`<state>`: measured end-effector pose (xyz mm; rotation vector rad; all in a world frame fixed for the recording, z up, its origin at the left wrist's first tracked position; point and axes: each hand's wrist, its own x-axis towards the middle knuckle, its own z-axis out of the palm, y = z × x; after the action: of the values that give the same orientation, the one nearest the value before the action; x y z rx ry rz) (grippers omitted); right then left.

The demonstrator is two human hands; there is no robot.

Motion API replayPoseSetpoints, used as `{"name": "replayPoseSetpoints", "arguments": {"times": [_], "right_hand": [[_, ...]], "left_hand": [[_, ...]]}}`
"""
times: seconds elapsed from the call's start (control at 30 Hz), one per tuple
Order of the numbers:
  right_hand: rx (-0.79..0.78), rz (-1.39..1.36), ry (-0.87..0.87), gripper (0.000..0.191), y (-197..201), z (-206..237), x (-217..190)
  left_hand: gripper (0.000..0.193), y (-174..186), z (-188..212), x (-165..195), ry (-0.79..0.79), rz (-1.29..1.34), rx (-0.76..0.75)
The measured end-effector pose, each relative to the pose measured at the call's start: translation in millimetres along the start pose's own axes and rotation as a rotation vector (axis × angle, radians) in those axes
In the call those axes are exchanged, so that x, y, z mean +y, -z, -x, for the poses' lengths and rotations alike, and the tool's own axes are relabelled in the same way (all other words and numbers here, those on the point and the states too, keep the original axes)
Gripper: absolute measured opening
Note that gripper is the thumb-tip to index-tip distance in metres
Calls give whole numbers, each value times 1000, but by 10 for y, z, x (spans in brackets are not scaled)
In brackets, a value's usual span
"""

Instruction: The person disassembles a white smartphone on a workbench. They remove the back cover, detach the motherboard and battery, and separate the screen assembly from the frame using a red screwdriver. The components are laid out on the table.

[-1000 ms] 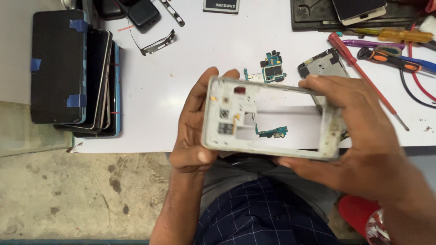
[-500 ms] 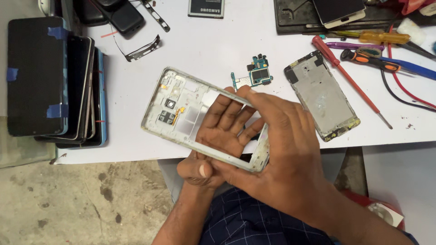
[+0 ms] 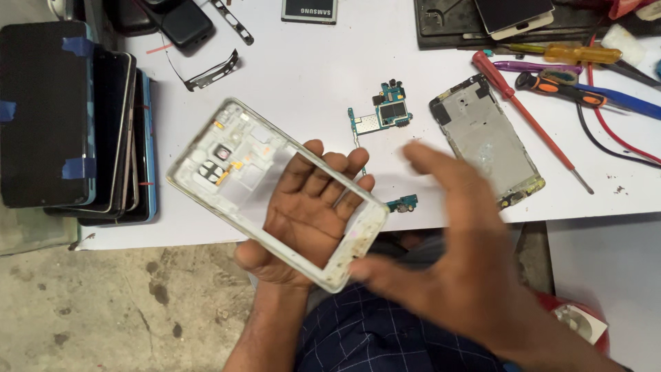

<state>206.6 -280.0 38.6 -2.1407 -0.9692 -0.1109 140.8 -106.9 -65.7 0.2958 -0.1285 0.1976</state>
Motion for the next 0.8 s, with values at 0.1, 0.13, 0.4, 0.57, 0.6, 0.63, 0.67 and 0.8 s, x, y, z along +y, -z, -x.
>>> {"name": "replayPoseSetpoints", "arguments": {"times": [0.1,0.13,0.4,0.57,0.6,0.63,0.67,0.8], "right_hand": [[25,206,-120,85,210,38,271],[39,311,-130,83,247,28,381],[-49,594,-248,85,444,159,754],[-64,614,-267,79,351,161,835],[-55,605,-257,78,342,164,847],[-44,598,-249,77,336,167,859],[-32,591,-242,76,333,173,871],[35,539,-234,73,314,215,919]], "left_hand": [[119,74,28,47,-13,94,-50],[119,99,38,70,-15,125,-62],[120,206,25,149,-45,189,-86],[119,185,38,159,-44,165,-56],[119,181,43,153,-45,163,-53],[118,183,35,147,-46,164,-58],[117,184,29,143,-46,169,-65],[113,183,11,129,-42,196,-92]]}}
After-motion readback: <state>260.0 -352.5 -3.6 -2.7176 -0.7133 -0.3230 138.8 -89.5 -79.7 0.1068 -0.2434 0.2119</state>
